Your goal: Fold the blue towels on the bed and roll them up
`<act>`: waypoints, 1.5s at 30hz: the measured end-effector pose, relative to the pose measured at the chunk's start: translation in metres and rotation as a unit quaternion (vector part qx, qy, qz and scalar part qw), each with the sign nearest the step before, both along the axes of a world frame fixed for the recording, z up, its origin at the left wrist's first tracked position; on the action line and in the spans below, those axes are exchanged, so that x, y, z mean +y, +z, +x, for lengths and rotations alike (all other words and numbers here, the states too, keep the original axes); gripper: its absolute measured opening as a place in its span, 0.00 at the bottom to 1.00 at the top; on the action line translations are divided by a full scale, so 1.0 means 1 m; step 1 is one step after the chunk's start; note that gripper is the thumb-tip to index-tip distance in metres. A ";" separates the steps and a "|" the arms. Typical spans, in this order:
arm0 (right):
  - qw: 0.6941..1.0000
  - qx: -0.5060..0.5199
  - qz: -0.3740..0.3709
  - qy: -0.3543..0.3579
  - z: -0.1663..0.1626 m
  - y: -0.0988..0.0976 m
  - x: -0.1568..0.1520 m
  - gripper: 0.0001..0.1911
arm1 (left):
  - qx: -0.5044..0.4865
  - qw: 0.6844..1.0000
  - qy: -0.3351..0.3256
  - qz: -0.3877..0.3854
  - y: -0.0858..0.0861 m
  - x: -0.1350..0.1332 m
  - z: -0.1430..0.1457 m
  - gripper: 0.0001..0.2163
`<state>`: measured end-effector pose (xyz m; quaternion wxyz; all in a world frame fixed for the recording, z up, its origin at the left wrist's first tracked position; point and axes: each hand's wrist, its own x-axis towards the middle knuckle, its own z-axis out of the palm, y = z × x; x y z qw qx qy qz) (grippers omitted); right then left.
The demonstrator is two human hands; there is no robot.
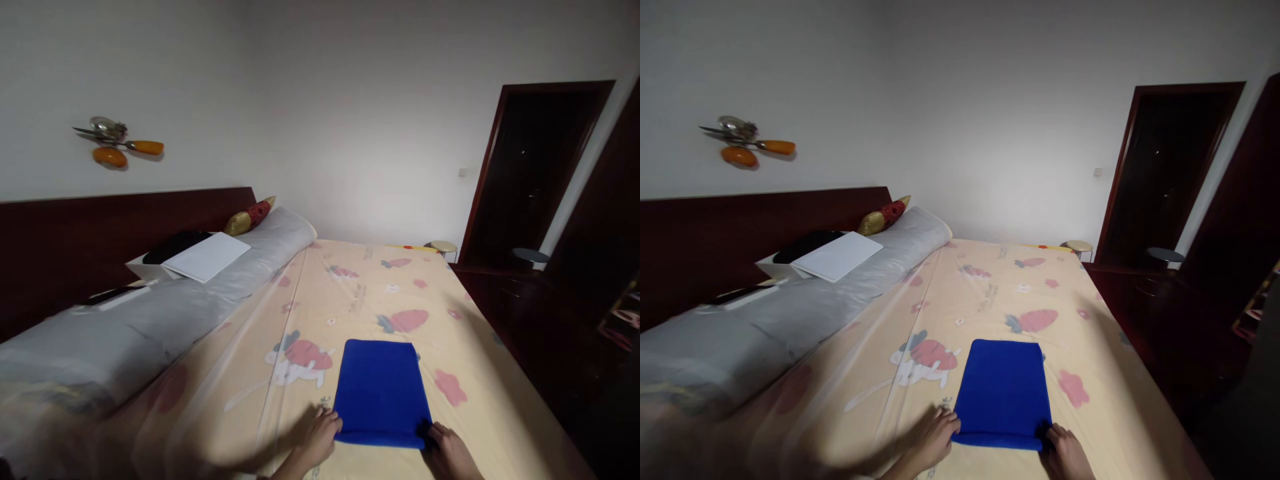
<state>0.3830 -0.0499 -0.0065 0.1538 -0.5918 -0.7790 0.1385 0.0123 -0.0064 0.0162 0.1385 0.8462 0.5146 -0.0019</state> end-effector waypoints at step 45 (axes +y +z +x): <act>0.985 0.079 -0.122 0.090 -0.032 -0.007 -0.005 0.19 | -0.144 0.987 -0.025 -0.070 -0.031 -0.041 0.058 0.23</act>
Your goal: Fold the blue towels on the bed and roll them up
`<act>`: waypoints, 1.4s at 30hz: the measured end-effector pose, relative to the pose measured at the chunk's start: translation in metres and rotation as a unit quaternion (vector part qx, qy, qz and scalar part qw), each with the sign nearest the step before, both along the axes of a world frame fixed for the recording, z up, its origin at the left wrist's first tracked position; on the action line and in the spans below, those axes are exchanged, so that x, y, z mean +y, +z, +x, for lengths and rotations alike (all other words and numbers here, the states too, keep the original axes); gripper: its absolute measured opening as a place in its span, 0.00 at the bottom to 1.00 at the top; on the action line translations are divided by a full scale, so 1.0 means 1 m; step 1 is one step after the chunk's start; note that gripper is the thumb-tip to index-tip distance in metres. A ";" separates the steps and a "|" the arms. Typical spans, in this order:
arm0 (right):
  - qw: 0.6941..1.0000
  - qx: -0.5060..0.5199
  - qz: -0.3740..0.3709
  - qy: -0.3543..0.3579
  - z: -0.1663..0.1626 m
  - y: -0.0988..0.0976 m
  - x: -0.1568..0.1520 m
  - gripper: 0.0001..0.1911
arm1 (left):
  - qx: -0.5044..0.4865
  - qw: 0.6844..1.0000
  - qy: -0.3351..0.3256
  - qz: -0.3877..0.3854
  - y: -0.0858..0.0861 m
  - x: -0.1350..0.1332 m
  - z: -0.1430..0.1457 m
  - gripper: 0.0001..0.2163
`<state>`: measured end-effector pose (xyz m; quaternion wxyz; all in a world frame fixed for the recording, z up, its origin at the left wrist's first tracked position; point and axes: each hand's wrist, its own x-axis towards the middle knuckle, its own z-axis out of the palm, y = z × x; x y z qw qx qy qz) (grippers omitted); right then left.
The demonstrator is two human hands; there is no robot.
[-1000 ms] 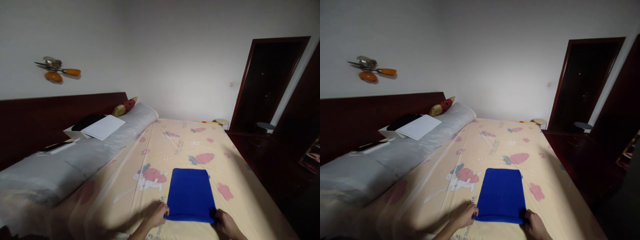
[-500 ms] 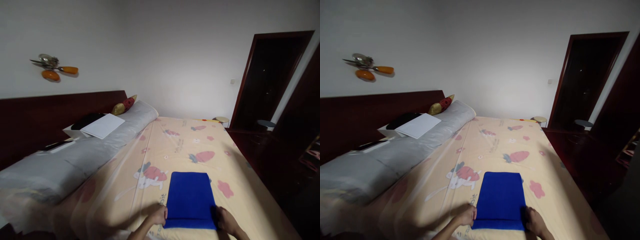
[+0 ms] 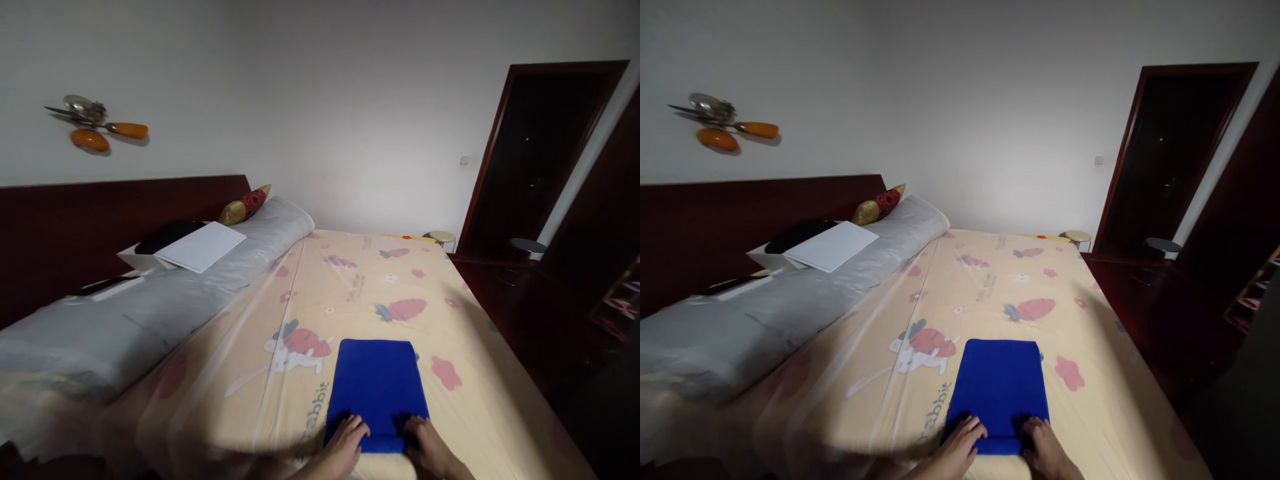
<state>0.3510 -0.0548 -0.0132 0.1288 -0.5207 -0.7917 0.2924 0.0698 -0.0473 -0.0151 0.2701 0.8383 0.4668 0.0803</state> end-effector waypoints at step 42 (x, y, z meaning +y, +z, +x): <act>0.995 -0.038 0.073 0.057 0.010 -0.016 -0.011 0.26 | 0.066 0.974 -0.154 0.153 0.009 0.000 -0.041 0.33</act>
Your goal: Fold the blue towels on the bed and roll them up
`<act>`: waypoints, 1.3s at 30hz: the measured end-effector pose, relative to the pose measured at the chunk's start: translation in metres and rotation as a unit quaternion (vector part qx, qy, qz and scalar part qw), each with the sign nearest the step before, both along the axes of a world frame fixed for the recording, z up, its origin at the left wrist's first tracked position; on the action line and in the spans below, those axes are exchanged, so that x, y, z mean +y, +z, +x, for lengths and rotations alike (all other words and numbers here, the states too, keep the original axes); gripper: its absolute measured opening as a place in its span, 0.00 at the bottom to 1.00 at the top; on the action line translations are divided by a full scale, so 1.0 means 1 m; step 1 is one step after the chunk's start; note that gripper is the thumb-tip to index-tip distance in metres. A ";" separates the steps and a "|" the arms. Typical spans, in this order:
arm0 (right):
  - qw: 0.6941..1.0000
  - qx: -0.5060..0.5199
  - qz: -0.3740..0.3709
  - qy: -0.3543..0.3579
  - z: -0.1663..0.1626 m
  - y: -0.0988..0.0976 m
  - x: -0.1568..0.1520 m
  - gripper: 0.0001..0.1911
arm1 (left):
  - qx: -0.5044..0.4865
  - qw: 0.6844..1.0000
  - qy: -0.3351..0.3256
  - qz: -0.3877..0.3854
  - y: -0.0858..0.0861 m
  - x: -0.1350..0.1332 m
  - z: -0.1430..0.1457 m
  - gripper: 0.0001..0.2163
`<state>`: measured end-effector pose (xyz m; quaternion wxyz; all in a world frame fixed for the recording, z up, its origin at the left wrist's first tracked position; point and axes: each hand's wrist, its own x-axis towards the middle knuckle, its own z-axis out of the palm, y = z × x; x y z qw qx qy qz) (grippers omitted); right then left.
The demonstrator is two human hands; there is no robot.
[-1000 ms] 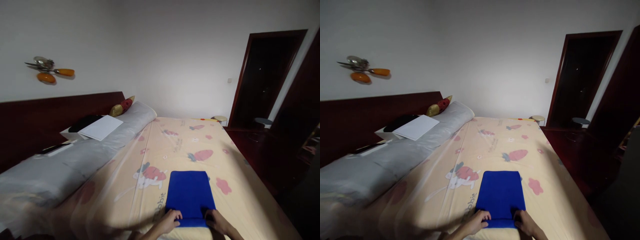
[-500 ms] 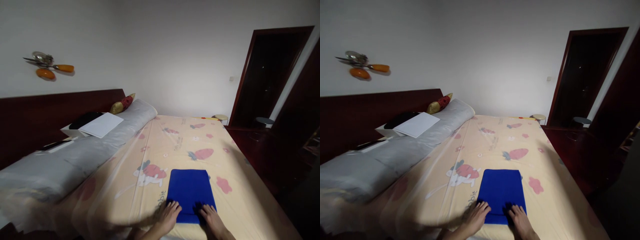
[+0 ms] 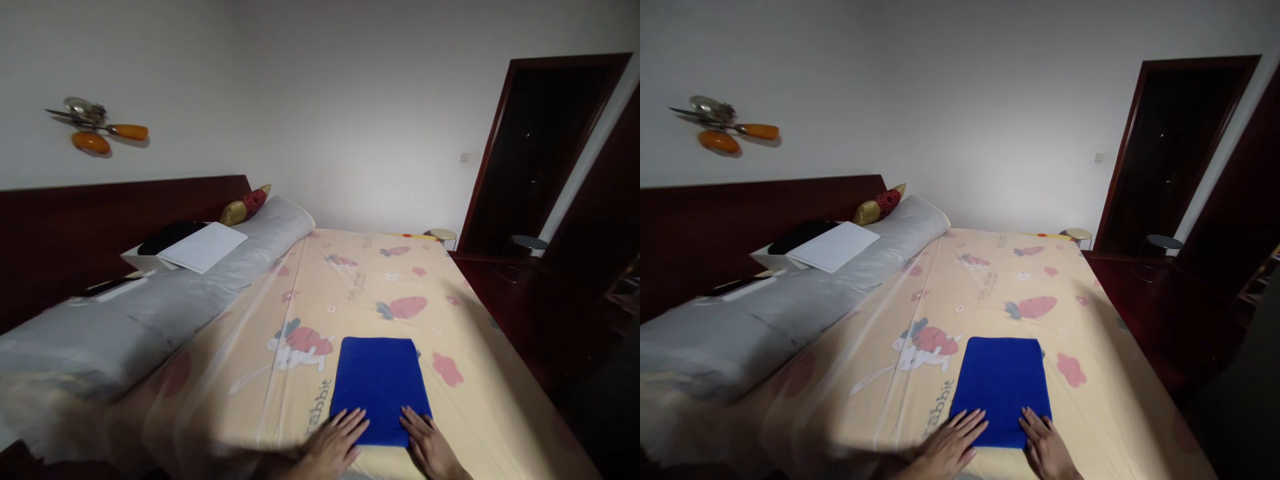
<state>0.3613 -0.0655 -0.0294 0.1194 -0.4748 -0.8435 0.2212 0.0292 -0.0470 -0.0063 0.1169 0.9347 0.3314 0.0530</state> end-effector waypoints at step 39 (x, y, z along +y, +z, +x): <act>0.997 0.008 -0.005 -0.073 -0.016 0.022 0.003 0.27 | -0.030 0.997 0.075 0.006 0.005 0.009 0.022 0.32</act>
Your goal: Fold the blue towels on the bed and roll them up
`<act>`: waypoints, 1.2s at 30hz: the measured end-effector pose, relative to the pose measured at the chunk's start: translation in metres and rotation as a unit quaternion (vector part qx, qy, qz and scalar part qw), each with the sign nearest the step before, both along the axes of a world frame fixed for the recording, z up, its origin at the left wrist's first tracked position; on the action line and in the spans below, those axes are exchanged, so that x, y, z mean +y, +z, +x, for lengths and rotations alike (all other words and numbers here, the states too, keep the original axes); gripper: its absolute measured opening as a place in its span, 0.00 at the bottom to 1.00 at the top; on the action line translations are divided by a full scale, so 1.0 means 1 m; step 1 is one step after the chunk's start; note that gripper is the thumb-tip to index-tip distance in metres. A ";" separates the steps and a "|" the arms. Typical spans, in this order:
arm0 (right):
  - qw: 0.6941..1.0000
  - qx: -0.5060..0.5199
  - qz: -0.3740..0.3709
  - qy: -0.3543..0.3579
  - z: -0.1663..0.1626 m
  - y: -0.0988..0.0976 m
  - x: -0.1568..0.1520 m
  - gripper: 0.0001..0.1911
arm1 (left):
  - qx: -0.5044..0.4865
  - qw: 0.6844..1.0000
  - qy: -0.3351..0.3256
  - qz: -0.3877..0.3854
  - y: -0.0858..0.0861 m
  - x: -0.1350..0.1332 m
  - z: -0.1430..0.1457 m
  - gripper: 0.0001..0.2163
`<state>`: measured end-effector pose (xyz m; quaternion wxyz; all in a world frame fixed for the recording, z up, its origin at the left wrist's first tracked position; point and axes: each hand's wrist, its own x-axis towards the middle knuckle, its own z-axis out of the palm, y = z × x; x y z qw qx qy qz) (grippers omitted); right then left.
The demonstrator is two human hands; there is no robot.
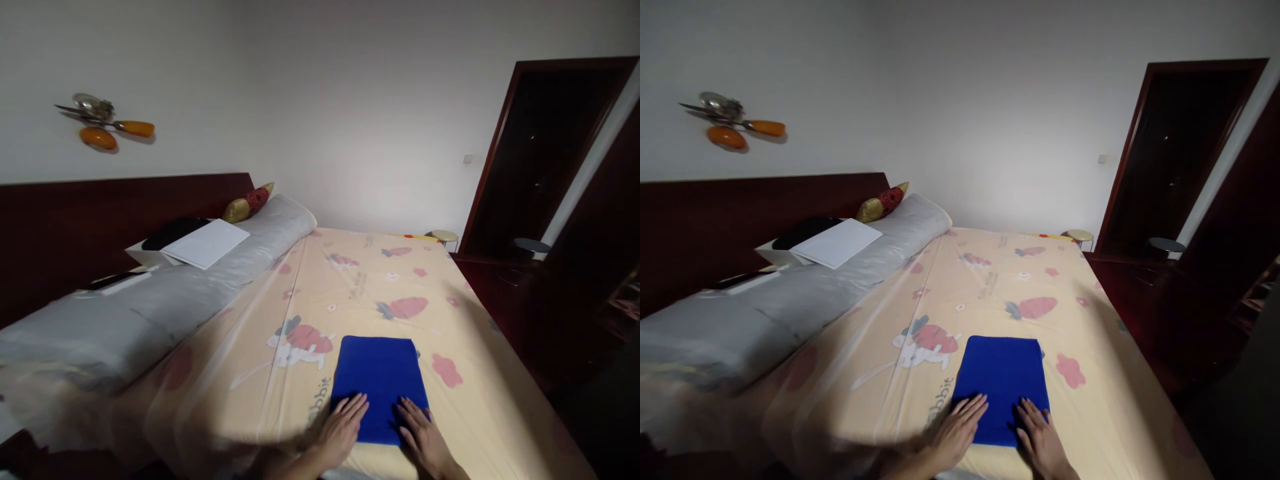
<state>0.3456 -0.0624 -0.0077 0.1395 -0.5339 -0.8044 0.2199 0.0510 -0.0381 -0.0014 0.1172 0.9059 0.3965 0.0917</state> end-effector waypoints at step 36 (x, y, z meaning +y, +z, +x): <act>0.993 -0.057 0.027 0.101 -0.019 0.017 -0.012 0.16 | 0.092 0.995 -0.022 -0.043 -0.027 -0.017 0.014 0.25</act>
